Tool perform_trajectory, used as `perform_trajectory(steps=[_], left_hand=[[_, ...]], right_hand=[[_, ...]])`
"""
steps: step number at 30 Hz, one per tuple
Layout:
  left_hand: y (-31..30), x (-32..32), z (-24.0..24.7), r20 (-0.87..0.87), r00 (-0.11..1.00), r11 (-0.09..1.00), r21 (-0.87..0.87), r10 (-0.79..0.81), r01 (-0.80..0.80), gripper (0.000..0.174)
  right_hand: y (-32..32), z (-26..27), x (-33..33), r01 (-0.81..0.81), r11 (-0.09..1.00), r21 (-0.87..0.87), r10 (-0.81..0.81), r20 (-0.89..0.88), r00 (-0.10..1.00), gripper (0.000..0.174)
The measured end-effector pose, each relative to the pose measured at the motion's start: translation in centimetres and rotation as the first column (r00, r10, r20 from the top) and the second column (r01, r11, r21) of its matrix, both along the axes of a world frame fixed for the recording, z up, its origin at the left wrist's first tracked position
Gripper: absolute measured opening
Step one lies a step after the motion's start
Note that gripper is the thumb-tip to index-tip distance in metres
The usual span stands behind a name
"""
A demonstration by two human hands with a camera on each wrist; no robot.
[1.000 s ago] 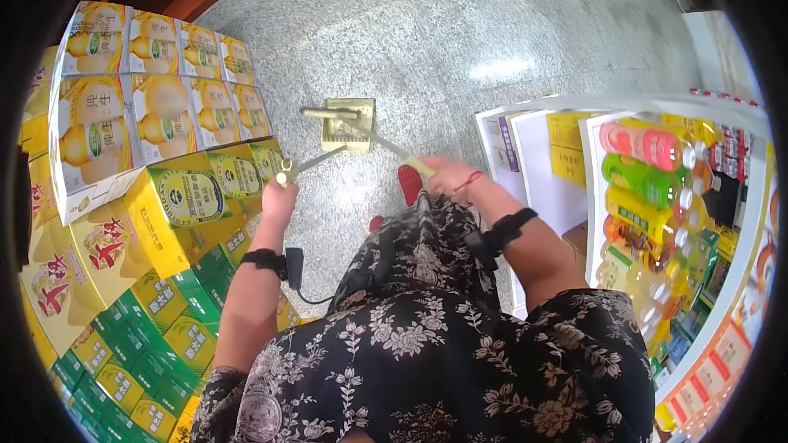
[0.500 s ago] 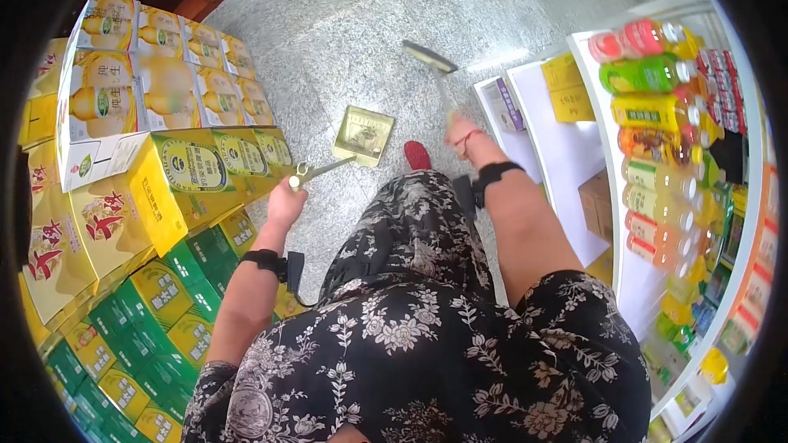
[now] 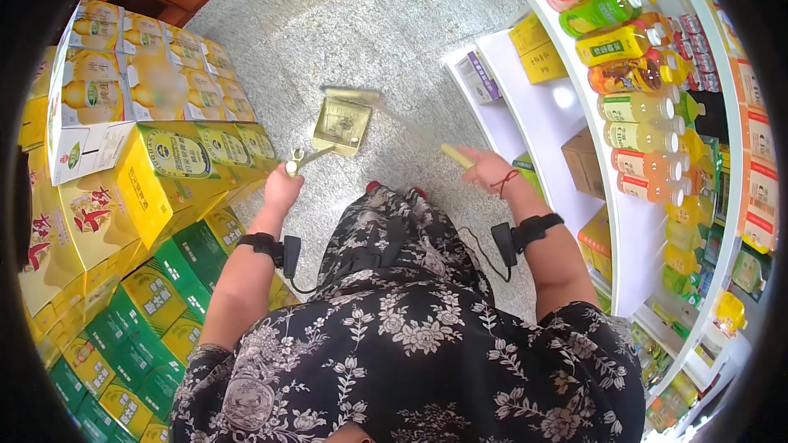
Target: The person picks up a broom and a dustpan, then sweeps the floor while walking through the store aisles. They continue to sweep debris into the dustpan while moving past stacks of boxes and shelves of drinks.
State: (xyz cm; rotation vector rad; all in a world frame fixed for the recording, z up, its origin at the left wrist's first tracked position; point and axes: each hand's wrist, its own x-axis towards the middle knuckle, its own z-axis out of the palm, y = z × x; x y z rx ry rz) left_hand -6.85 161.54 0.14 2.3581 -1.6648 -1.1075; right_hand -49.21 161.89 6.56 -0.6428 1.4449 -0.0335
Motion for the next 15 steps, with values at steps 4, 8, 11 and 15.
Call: perform_trajectory(steps=[4, 8, 11, 15], left_hand=[[1.4, -2.3, 0.8, 0.052, 0.999, 0.997, 0.073, -0.008, 0.004, 0.03], [3.1, -5.2, 1.5, 0.068, 0.997, 0.995, 0.091, -0.034, 0.028, 0.031], [5.0, -7.8, 1.5, 0.026, 0.998, 0.991, 0.117, -0.061, 0.057, 0.031], [7.4, -11.5, 1.3, 0.058, 0.997, 0.99, 0.136, -0.053, 0.045, 0.031]], right_hand=[[-2.4, -1.5, -2.3, -0.091, 0.981, -0.172, 0.061, -0.174, 0.983, 0.073], [-4.6, -5.0, -3.8, -0.078, 0.987, -0.138, 0.034, -0.298, 0.954, 0.076], [-3.0, -6.7, -5.8, -0.003, 0.998, -0.06, -0.014, -0.277, 0.961, 0.075], [2.5, -8.8, -8.4, -0.116, 0.988, -0.105, 0.078, -0.314, 0.946, 0.073]])
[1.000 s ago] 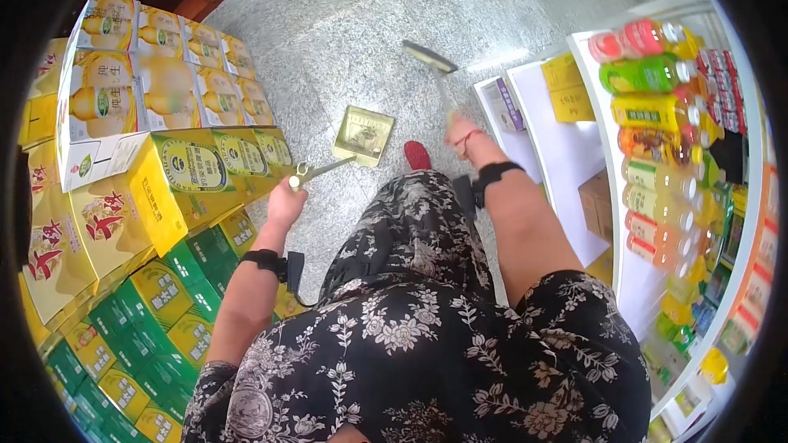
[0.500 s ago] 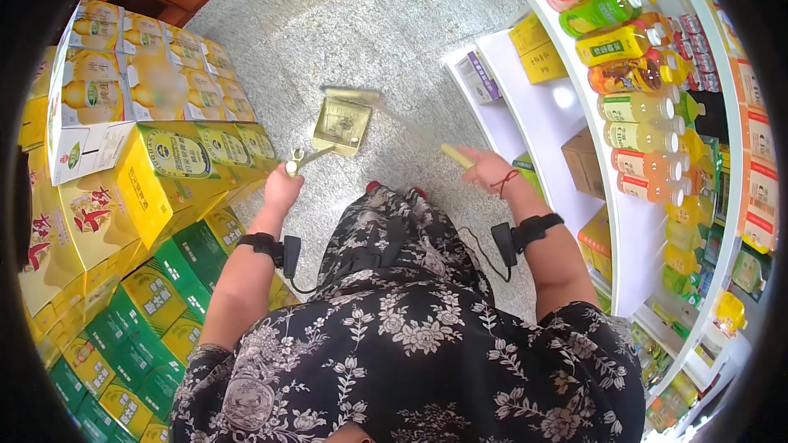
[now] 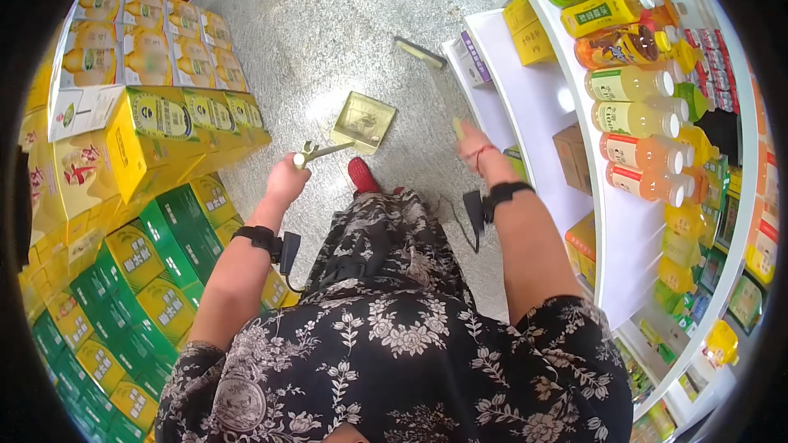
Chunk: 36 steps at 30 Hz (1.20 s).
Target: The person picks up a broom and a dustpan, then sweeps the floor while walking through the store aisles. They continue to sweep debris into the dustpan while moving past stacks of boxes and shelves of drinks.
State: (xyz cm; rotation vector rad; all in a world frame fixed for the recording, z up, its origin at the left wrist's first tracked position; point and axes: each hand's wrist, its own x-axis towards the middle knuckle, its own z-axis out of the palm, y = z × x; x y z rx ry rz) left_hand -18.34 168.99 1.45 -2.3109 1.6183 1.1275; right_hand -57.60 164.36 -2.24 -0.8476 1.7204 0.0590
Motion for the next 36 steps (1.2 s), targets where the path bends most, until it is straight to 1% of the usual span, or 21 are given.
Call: perform_trajectory(steps=[2, 6, 7, 8, 12, 14, 15, 17, 18, 20, 21, 22, 23, 25, 27, 28, 29, 30, 32, 35, 36], left_hand=[[1.7, -1.1, -1.1, -0.057, 0.996, 0.997, -0.014, 0.074, -0.075, 0.03], [3.3, -4.3, -0.9, -0.006, 0.999, 0.999, -0.022, 0.041, -0.042, 0.031], [3.4, -4.7, -1.3, -0.025, 0.999, 0.999, -0.029, 0.042, -0.043, 0.031], [3.4, -4.9, -1.5, -0.044, 0.998, 0.998, -0.038, 0.045, -0.046, 0.031], [4.1, -4.3, -1.8, -0.063, 0.99, 0.99, -0.059, 0.126, -0.13, 0.031], [5.0, -3.4, -1.8, -0.048, 0.985, 0.982, -0.079, 0.168, -0.171, 0.032], [5.8, -2.9, -1.6, -0.05, 0.984, 0.982, -0.074, 0.172, -0.176, 0.032], [7.6, -1.8, -1.3, -0.047, 0.98, 0.978, -0.071, 0.193, -0.196, 0.032], [8.8, -1.2, -1.2, -0.012, 0.977, 0.973, -0.084, 0.213, -0.213, 0.032], [11.1, 0.0, -0.7, 0.027, 0.969, 0.965, -0.103, 0.246, -0.242, 0.032], [12.4, 0.7, -0.3, 0.001, 0.95, 0.945, -0.102, 0.312, -0.311, 0.032], [13.8, 1.5, 0.0, -0.024, 0.927, 0.922, -0.096, 0.374, -0.375, 0.032], [15.1, 2.2, 0.1, 0.002, 0.924, 0.92, -0.101, 0.382, -0.38, 0.032], [17.9, 3.9, -0.4, 0.008, 0.911, 0.907, -0.095, 0.413, -0.41, 0.032], [20.1, 5.7, -0.4, 0.014, 0.896, 0.893, -0.088, 0.444, -0.441, 0.032], [21.1, 6.5, -0.5, 0.022, 0.885, 0.883, -0.083, 0.465, -0.462, 0.033], [22.0, 7.2, -0.4, 0.027, 0.874, 0.873, -0.081, 0.485, -0.481, 0.033], [22.8, 7.8, -0.1, 0.022, 0.868, 0.866, -0.081, 0.496, -0.493, 0.033], [24.1, 9.3, 0.6, 0.017, 0.846, 0.846, -0.047, 0.532, -0.531, 0.033], [27.1, 12.3, -1.0, 0.018, 0.852, 0.851, -0.076, 0.523, -0.521, 0.031], [28.2, 13.4, -1.5, 0.013, 0.845, 0.843, -0.08, 0.535, -0.532, 0.031]], right_hand=[[3.5, 0.6, -0.3, 0.112, 0.989, 0.098, -0.12, 0.087, 0.989, 0.075], [9.3, 0.9, 1.0, 0.01, 0.997, 0.08, -0.02, 0.126, 0.992, 0.074], [10.2, 1.7, 1.4, -0.019, 0.996, 0.092, -0.001, 0.207, 0.978, 0.074], [10.7, 2.7, 1.6, -0.051, 0.994, 0.1, 0.02, 0.287, 0.958, 0.073], [11.4, 6.3, 1.5, -0.131, 0.979, 0.153, 0.076, 0.32, 0.944, 0.072], [11.5, 7.1, 0.2, -0.013, 0.969, 0.246, -0.095, 0.422, 0.901, 0.071], [11.4, 7.5, -0.1, -0.026, 0.97, 0.243, -0.083, 0.426, 0.901, 0.071], [10.8, 7.9, -0.2, -0.181, 0.98, 0.083, 0.156, 0.241, 0.958, 0.073], [10.3, 7.5, -0.1, -0.196, 0.977, 0.082, 0.171, 0.245, 0.954, 0.073], [8.4, 6.2, 0.8, -0.219, 0.975, -0.026, 0.219, 0.215, 0.952, 0.073], [7.5, 5.6, 1.9, -0.235, 0.972, -0.029, 0.236, 0.22, 0.947, 0.073], [6.8, 4.9, 3.3, -0.174, 0.985, -0.021, 0.174, 0.216, 0.961, 0.073], [6.4, 4.3, 4.7, -0.108, 0.994, -0.011, 0.108, 0.212, 0.971, 0.074], [6.1, 0.7, 7.7, -0.134, 0.991, -0.015, 0.135, 0.166, 0.977, 0.074], [7.2, 1.0, 11.6, -0.171, 0.985, 0.023, 0.168, 0.089, 0.982, 0.074], [8.8, -0.2, 12.9, -0.183, 0.983, 0.027, 0.18, 0.088, 0.98, 0.074], [10.9, -2.3, 14.1, -0.302, 0.952, -0.046, 0.304, 0.06, 0.951, 0.074], [12.6, -2.5, 15.4, -0.418, 0.901, -0.117, 0.423, 0.022, 0.906, 0.073], [16.4, -1.0, 17.2, -0.554, 0.825, -0.112, 0.561, 0.047, 0.826, 0.074], [20.2, 4.2, 20.2, -0.552, 0.83, -0.081, 0.558, 0.105, 0.823, 0.075], [20.7, 5.7, 20.7, -0.482, 0.872, 0.087, 0.454, 0.223, 0.862, 0.075]])
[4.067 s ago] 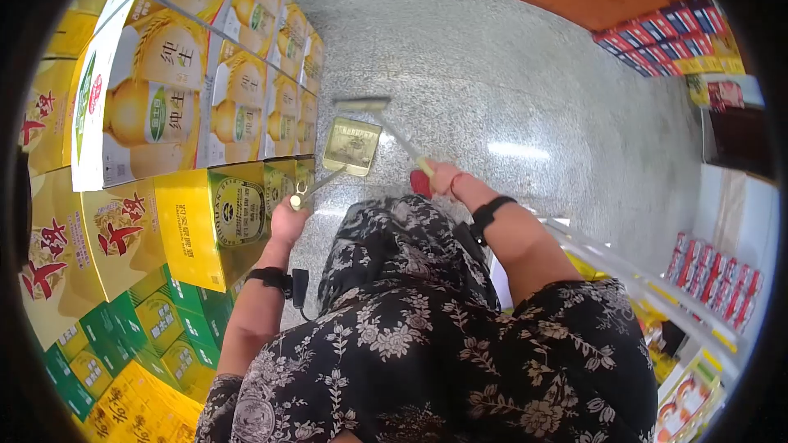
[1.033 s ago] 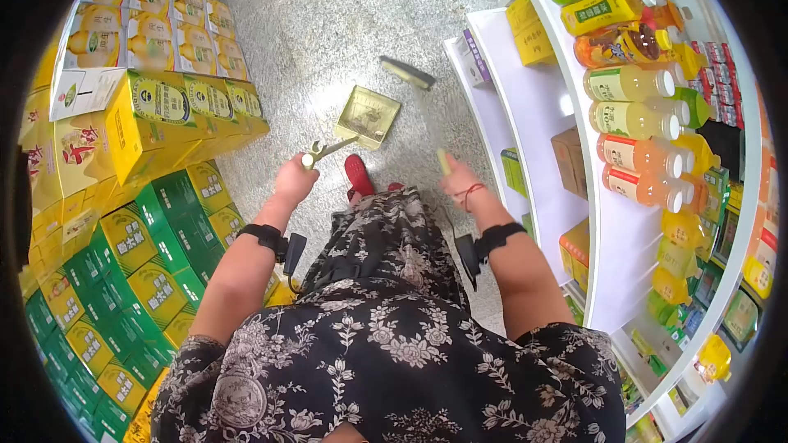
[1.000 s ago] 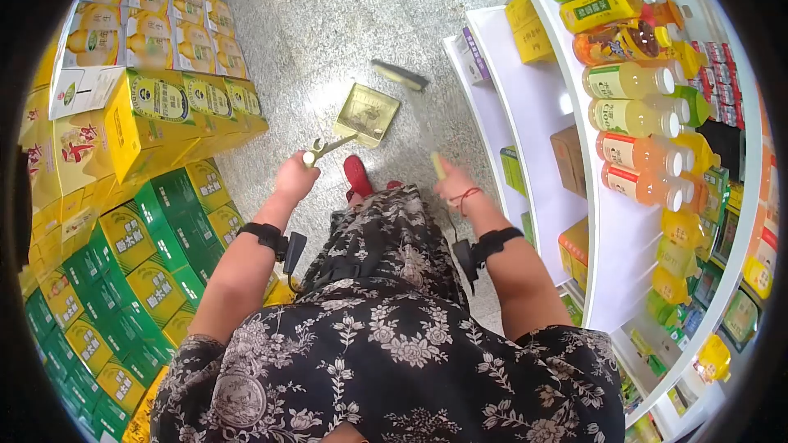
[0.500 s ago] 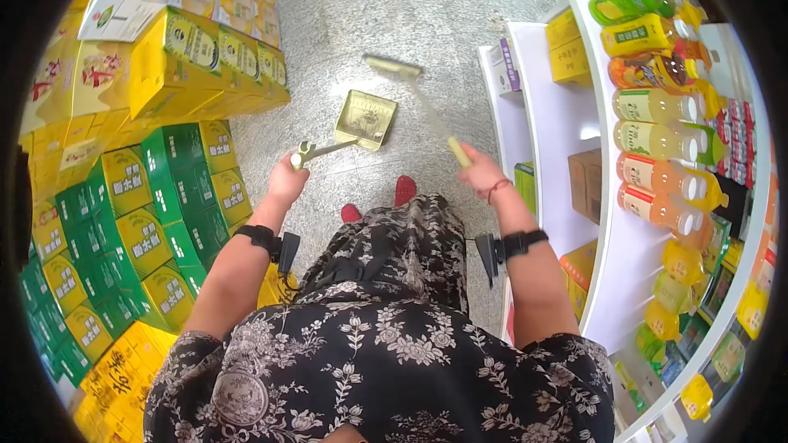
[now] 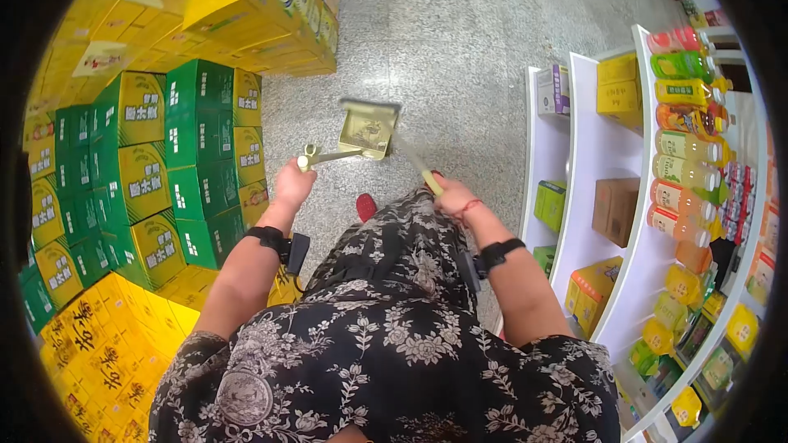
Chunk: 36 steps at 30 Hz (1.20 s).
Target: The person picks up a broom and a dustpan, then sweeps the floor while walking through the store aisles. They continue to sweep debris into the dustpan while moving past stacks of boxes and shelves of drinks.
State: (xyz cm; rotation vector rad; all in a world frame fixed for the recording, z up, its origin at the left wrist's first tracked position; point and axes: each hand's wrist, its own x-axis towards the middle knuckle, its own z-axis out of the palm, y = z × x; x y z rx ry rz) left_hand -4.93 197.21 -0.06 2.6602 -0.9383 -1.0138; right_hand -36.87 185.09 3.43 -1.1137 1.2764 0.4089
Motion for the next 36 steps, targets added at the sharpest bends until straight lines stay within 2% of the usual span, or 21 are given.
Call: perform_trajectory(steps=[1, 2, 4, 5, 6, 7, 8, 10, 11, 13, 16, 20, 21, 23, 26, 27, 28, 30, 32, 34, 36], left_hand=[[1.2, 1.1, -0.5, -0.026, 1.0, 1.0, -0.019, 0.012, -0.012, 0.031], [2.2, 2.2, -0.7, -0.053, 0.998, 0.999, -0.042, 0.024, -0.026, 0.031], [4.6, 4.2, -0.5, -0.057, 0.998, 0.998, -0.051, 0.038, -0.041, 0.031], [5.9, 5.2, -0.2, -0.056, 0.998, 0.998, -0.05, 0.034, -0.037, 0.031], [7.1, 6.1, 0.2, -0.056, 0.997, 0.997, -0.052, 0.05, -0.053, 0.031], [8.2, 6.9, 1.0, -0.054, 0.996, 0.997, -0.041, 0.066, -0.068, 0.031], [9.4, 7.7, 1.4, -0.051, 0.995, 0.996, -0.028, 0.08, -0.082, 0.03], [12.3, 9.3, 1.6, -0.046, 0.993, 0.994, -0.026, 0.107, -0.109, 0.03], [13.7, 9.9, 1.5, -0.044, 0.992, 0.992, -0.025, 0.121, -0.122, 0.03], [16.6, 11.1, 1.3, -0.033, 0.987, 0.987, -0.025, 0.16, -0.161, 0.03], [20.7, 12.5, 0.6, -0.024, 0.975, 0.975, -0.025, 0.222, -0.222, 0.031], [25.3, 13.4, 0.6, -0.05, 0.945, 0.945, -0.051, 0.322, -0.324, 0.032], [26.2, 13.5, 0.4, -0.054, 0.941, 0.94, -0.053, 0.335, -0.338, 0.032], [27.5, 13.4, -0.1, -0.04, 0.923, 0.923, -0.024, 0.383, -0.384, 0.033], [28.7, 13.0, -0.5, -0.076, 0.914, 0.916, -0.02, 0.397, -0.4, 0.031], [29.0, 12.9, -0.6, -0.077, 0.911, 0.912, -0.023, 0.406, -0.409, 0.031], [29.1, 12.7, -0.8, -0.076, 0.909, 0.911, -0.018, 0.41, -0.412, 0.031], [29.5, 12.2, -0.8, -0.077, 0.903, 0.905, -0.012, 0.423, -0.425, 0.03], [29.7, 11.9, -0.6, -0.056, 0.899, 0.9, -0.007, 0.434, -0.435, 0.028], [29.6, 11.4, 0.1, -0.038, 0.886, 0.886, -0.009, 0.462, -0.463, 0.028], [30.2, 10.7, 0.2, -0.026, 0.874, 0.874, -0.001, 0.485, -0.485, 0.028]], right_hand=[[0.6, 1.2, 0.5, 0.081, 0.975, 0.206, -0.084, 0.005, 0.996, 0.075], [1.3, 2.1, 1.1, 0.067, 0.978, 0.197, -0.069, 0.004, 0.998, 0.075], [2.4, 3.2, 2.2, 0.041, 0.997, 0.062, -0.045, 0.066, 0.997, 0.074], [2.7, 0.8, 1.6, 0.023, 0.998, 0.058, -0.027, 0.066, 0.997, 0.074], [3.0, -3.8, 0.4, -0.082, 0.977, -0.199, 0.121, 0.192, 0.974, 0.074], [3.0, -6.4, 0.5, -0.144, 0.881, -0.45, 0.291, 0.277, 0.916, 0.074], [2.5, -5.1, 2.6, -0.157, 0.879, -0.451, 0.306, 0.279, 0.91, 0.074], [0.9, -0.4, 8.8, -0.164, 0.964, -0.21, 0.173, 0.025, 0.985, 0.074], [0.5, -0.5, 11.1, -0.182, 0.96, -0.211, 0.192, 0.024, 0.981, 0.074], [0.4, -1.1, 15.3, -0.12, 0.978, -0.17, 0.116, -0.033, 0.993, 0.075], [2.6, -3.6, 20.0, -0.131, 0.981, -0.142, 0.118, -0.095, 0.988, 0.076], [8.2, -6.0, 21.2, -0.186, 0.974, -0.131, 0.173, -0.104, 0.979, 0.075], [9.2, -5.0, 21.3, -0.2, 0.971, -0.133, 0.186, -0.107, 0.977, 0.075], [10.4, -2.8, 21.7, -0.32, 0.946, -0.039, 0.315, -0.105, 0.943, 0.073], [10.0, -0.7, 22.0, -0.412, 0.911, 0.031, 0.413, -0.033, 0.91, 0.073], [9.3, -0.7, 22.1, -0.371, 0.923, 0.104, 0.37, 0.029, 0.929, 0.072], [8.3, -0.4, 22.3, -0.38, 0.919, 0.101, 0.379, 0.028, 0.925, 0.072], [6.5, 1.3, 23.4, -0.339, 0.919, 0.202, 0.335, 0.057, 0.941, 0.071], [5.3, 2.4, 25.4, -0.37, 0.911, 0.182, 0.367, 0.051, 0.929, 0.069], [4.5, 2.3, 28.0, -0.519, 0.852, -0.063, 0.522, 0.035, 0.852, 0.067], [3.7, 1.4, 31.8, -0.546, 0.831, -0.105, 0.554, 0.064, 0.83, 0.067]])
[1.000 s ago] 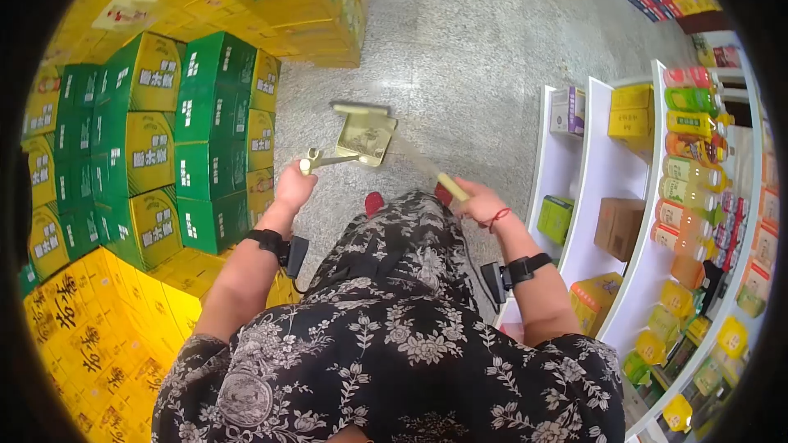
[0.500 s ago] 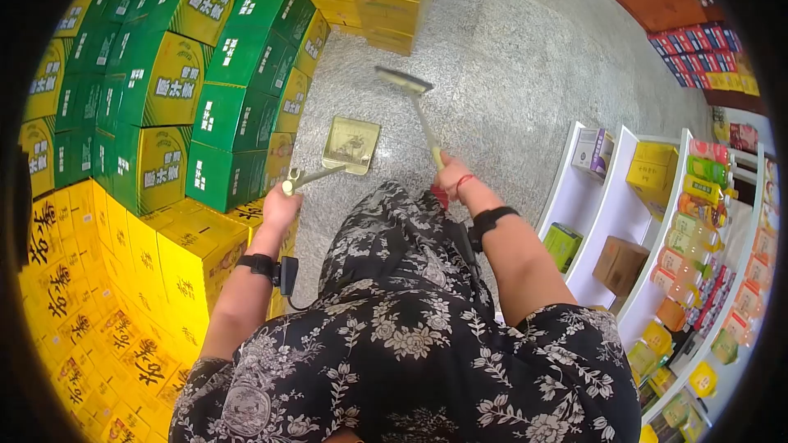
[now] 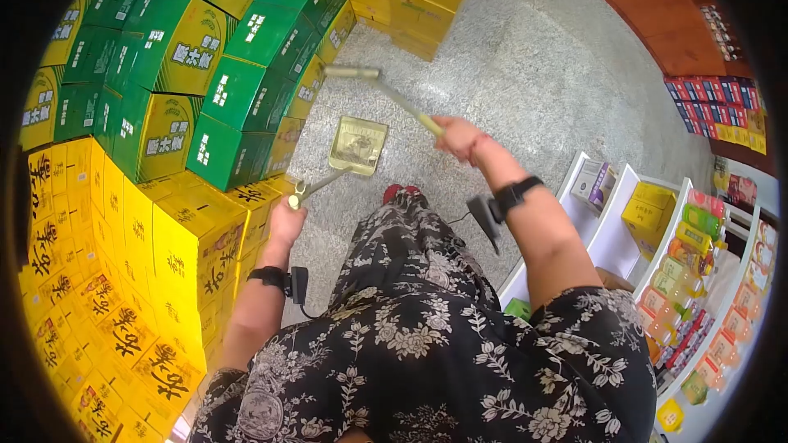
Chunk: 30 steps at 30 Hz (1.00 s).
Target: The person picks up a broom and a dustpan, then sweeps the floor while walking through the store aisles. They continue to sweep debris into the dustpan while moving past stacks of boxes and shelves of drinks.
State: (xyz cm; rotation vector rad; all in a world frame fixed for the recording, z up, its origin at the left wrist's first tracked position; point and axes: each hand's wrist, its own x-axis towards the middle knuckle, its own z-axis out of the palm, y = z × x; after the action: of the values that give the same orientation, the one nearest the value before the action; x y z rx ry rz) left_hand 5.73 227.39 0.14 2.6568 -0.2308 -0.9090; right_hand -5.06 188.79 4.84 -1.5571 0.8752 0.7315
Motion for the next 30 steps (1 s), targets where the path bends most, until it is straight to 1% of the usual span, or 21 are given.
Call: perform_trajectory(steps=[2, 4, 5, 7, 8, 9, 10, 11, 13, 15, 17, 18, 19, 20, 21, 23, 24, 26, 27, 29, 30], left_hand=[[0.8, -0.5, -0.5, 0.007, 0.998, 0.997, -0.04, 0.064, -0.063, 0.029], [1.3, -1.1, -0.4, 0.018, 0.995, 0.995, -0.027, 0.094, -0.093, 0.03], [1.7, -1.5, -0.4, 0.029, 0.993, 0.993, -0.012, 0.117, -0.117, 0.031], [2.5, -2.3, -0.6, 0.031, 0.987, 0.987, 0.011, 0.158, -0.158, 0.031], [3.0, -2.7, -0.7, 0.034, 0.982, 0.982, 0.026, 0.188, -0.189, 0.031], [3.6, -3.2, -0.7, 0.028, 0.981, 0.981, 0.035, 0.192, -0.193, 0.031], [4.1, -3.7, -0.7, 0.018, 0.977, 0.976, 0.036, 0.213, -0.214, 0.031], [4.6, -4.1, -0.7, 0.008, 0.972, 0.971, 0.035, 0.235, -0.235, 0.031], [6.4, -4.8, -1.9, 0.006, 0.97, 0.97, 0.027, 0.243, -0.243, 0.03], [7.1, -5.6, -2.1, 0.01, 0.967, 0.967, 0.01, 0.255, -0.255, 0.029], [6.8, -5.9, -1.4, -0.034, 0.953, 0.954, 0.003, 0.301, -0.301, 0.03], [6.9, -6.2, -1.6, -0.031, 0.952, 0.953, -0.001, 0.303, -0.304, 0.03], [7.3, -6.5, -2.0, -0.03, 0.955, 0.955, -0.004, 0.295, -0.295, 0.03], [7.4, -6.6, -2.2, -0.027, 0.958, 0.958, -0.01, 0.286, -0.287, 0.03], [7.1, -6.6, -1.7, -0.021, 0.958, 0.958, -0.016, 0.286, -0.286, 0.03], [7.1, -6.9, -1.1, -0.029, 0.949, 0.949, 0.002, 0.315, -0.315, 0.032], [8.2, -7.2, -1.8, -0.03, 0.95, 0.95, 0.0, 0.312, -0.312, 0.032], [10.7, -7.6, -3.5, -0.166, 0.9, 0.896, -0.128, 0.403, -0.425, 0.032], [11.6, -7.8, -3.2, -0.166, 0.904, 0.9, -0.132, 0.394, -0.416, 0.032], [13.6, -8.6, -2.4, -0.157, 0.944, 0.942, -0.123, 0.292, -0.312, 0.03], [14.6, -8.8, -1.6, -0.153, 0.946, 0.943, -0.129, 0.285, -0.305, 0.03]], right_hand=[[-0.3, -2.4, 4.0, -0.017, 0.994, -0.107, 0.022, 0.042, 0.999, 0.066], [-0.2, -5.3, 7.6, 0.037, 0.992, -0.122, -0.031, 0.053, 0.998, 0.066], [-0.3, -6.8, 9.0, 0.026, 0.993, -0.114, -0.02, 0.052, 0.998, 0.066], [-0.2, -10.0, 10.8, 0.142, 0.99, -0.011, -0.142, -0.043, 0.989, 0.067], [0.2, -12.8, 10.9, 0.137, 0.991, -0.003, -0.137, -0.05, 0.989, 0.067], [0.9, -15.9, 10.5, -0.11, 0.986, -0.125, 0.109, -0.015, 0.994, 0.067], [1.4, -17.4, 10.2, -0.343, 0.904, -0.253, 0.353, -0.008, 0.936, 0.067], [3.6, -13.9, 9.2, -0.28, 0.902, -0.328, 0.28, -0.047, 0.959, 0.067], [6.3, -10.8, 6.2, -0.265, 0.936, -0.23, 0.268, -0.017, 0.963, 0.051], [8.2, -9.7, 3.2, -0.431, 0.87, -0.241, 0.424, -0.084, 0.902, 0.053], [9.4, -13.7, -1.2, -0.512, 0.794, -0.328, 0.538, -0.015, 0.843, 0.056], [9.8, -11.3, -2.0, -0.513, 0.791, -0.332, 0.54, -0.013, 0.841, 0.056], [10.1, -7.0, -2.5, -0.535, 0.806, -0.253, 0.538, -0.065, 0.841, 0.058], [10.4, -4.5, -3.0, -0.549, 0.817, -0.176, 0.537, -0.114, 0.836, 0.061], [10.4, -4.2, -3.6, -0.547, 0.817, -0.183, 0.536, -0.111, 0.837, 0.061], [10.5, -3.8, -5.7, -0.616, 0.781, -0.102, 0.613, -0.058, 0.788, 0.066], [10.7, -2.8, -6.5, -0.614, 0.783, -0.104, 0.611, -0.059, 0.789, 0.066], [10.9, -0.4, -7.7, -0.486, 0.874, -0.006, 0.483, -0.096, 0.87, 0.071], [11.1, 0.6, -8.5, -0.478, 0.878, -0.009, 0.475, -0.096, 0.875, 0.071], [12.2, 2.1, -9.6, -0.342, 0.94, 0.0, 0.336, -0.181, 0.924, 0.071], [13.2, 2.1, -9.7, -0.336, 0.942, -0.006, 0.33, -0.177, 0.927, 0.071]])
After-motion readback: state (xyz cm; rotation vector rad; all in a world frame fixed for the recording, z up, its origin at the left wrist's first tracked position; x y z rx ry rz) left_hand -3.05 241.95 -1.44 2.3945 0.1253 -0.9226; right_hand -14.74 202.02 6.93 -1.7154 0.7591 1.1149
